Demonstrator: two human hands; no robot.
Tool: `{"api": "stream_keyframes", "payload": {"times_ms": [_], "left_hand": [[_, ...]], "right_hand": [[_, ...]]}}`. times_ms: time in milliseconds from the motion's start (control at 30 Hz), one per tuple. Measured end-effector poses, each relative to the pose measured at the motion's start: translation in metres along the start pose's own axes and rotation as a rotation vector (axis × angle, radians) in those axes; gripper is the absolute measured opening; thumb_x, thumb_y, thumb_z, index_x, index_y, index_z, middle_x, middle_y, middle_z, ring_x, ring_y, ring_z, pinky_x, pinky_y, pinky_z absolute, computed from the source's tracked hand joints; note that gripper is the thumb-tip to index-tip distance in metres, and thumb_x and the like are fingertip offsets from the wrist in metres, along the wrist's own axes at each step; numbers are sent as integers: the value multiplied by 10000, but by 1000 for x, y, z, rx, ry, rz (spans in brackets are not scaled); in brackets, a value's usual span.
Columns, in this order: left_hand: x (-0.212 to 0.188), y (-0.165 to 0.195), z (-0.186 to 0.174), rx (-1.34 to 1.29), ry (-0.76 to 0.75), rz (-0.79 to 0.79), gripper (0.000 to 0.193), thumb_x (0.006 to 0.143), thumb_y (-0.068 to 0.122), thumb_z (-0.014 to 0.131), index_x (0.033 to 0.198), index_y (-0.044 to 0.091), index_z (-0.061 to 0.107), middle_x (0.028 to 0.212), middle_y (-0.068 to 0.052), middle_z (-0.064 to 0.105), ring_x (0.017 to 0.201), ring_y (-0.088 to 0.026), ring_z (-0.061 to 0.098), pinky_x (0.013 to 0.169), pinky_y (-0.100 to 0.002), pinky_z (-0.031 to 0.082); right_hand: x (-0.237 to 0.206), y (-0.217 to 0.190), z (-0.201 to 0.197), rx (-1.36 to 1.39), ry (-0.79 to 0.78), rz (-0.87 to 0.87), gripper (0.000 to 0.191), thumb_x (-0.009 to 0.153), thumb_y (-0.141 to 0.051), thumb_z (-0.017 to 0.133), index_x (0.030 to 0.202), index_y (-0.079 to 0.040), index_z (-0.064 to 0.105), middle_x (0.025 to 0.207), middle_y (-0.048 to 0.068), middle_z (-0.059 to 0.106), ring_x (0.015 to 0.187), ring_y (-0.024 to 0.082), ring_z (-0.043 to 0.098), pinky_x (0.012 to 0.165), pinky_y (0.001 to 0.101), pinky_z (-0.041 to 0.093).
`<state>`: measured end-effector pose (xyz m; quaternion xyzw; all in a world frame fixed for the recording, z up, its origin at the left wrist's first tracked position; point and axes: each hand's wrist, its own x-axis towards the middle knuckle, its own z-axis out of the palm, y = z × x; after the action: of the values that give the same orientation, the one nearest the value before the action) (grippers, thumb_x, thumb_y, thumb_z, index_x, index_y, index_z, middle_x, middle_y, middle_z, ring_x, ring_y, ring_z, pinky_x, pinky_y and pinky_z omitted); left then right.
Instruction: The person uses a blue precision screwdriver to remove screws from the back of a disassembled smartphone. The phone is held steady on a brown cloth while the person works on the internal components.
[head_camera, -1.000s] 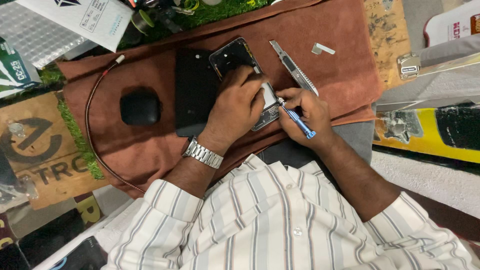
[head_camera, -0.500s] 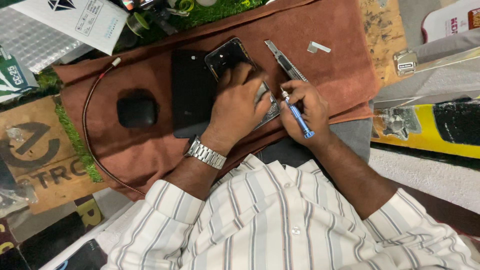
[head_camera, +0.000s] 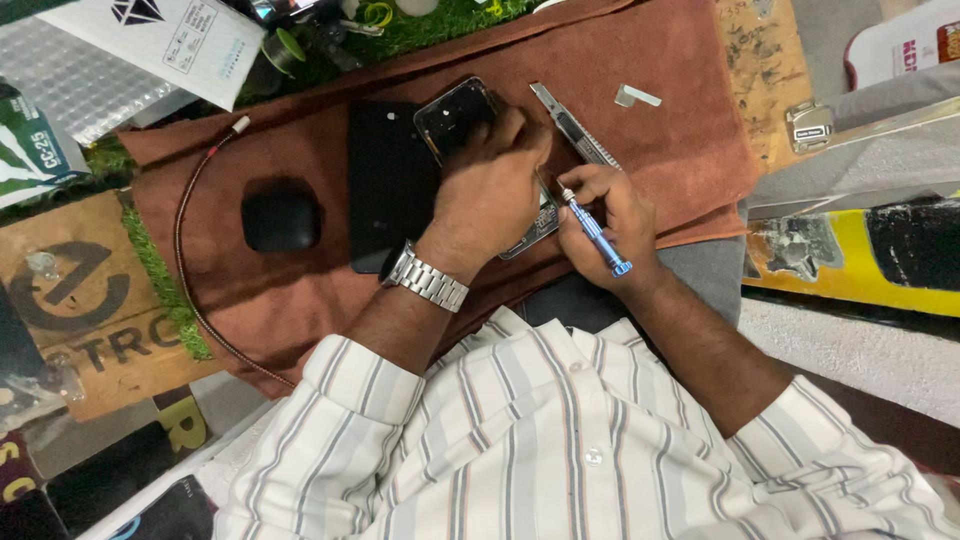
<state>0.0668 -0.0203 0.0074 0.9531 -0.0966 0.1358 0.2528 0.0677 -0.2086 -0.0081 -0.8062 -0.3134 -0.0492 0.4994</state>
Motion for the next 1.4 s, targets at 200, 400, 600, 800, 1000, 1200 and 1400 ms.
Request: {"api": "stream_keyframes", "payload": {"times_ms": [200,400,600,800,1000,1200,1400], "left_hand": [[-8,-18,-9,-255,-24,-34,218,959,65,620,1162,144,636,1202,-87,639,1101,-330,653,910,-456,534],[-22,-21,-17,-411,0,31,382,964,37,594,1338,111,606,1185,-127,639,1121,-364,625,987,-462,506],[-22,-16,-21,-391,-12,27,397,911,36,615,1304,86,594,1195,-166,618,1138,-365,589,1006,-471,478],[-20,-15,-10,-352,93,-37,386,892,33,635,1271,106,605,1181,-170,625,1137,-380,610,992,-470,500],[-12,-13,3,-191,-8,-168,363,923,57,610,1279,127,618,1142,-156,664,958,-343,685,802,-420,560],[-7,-11,2,-68,103,-69,209,1050,214,604,1241,129,610,1103,-143,678,940,-333,690,786,-415,564],[-12,-10,5,-204,211,-2,311,1056,191,596,1354,123,539,1146,-154,678,974,-363,673,852,-439,543]], "right_hand": [[4,-6,-1,-82,-48,-118,205,867,7,706,994,-49,555,1096,187,721,940,304,747,801,370,589],[3,-4,-2,-79,-88,-72,204,912,-18,738,1025,-36,569,1150,208,724,966,309,752,834,378,597],[2,-2,3,-100,-17,-90,250,867,-11,743,965,-45,515,1091,188,725,955,320,752,792,382,596],[2,-3,-5,-44,-83,6,243,844,-14,738,924,-36,510,1089,202,741,822,266,749,709,357,582],[4,-3,-3,-50,-89,-64,213,911,4,750,1015,-19,566,1119,217,715,975,286,748,818,367,599],[4,-7,-1,-203,10,-74,178,905,23,688,1074,-28,665,1234,235,593,1133,312,621,957,404,547],[10,-15,7,-335,-40,-120,198,879,19,718,1063,-47,688,1114,190,595,996,358,632,874,428,535]]}}
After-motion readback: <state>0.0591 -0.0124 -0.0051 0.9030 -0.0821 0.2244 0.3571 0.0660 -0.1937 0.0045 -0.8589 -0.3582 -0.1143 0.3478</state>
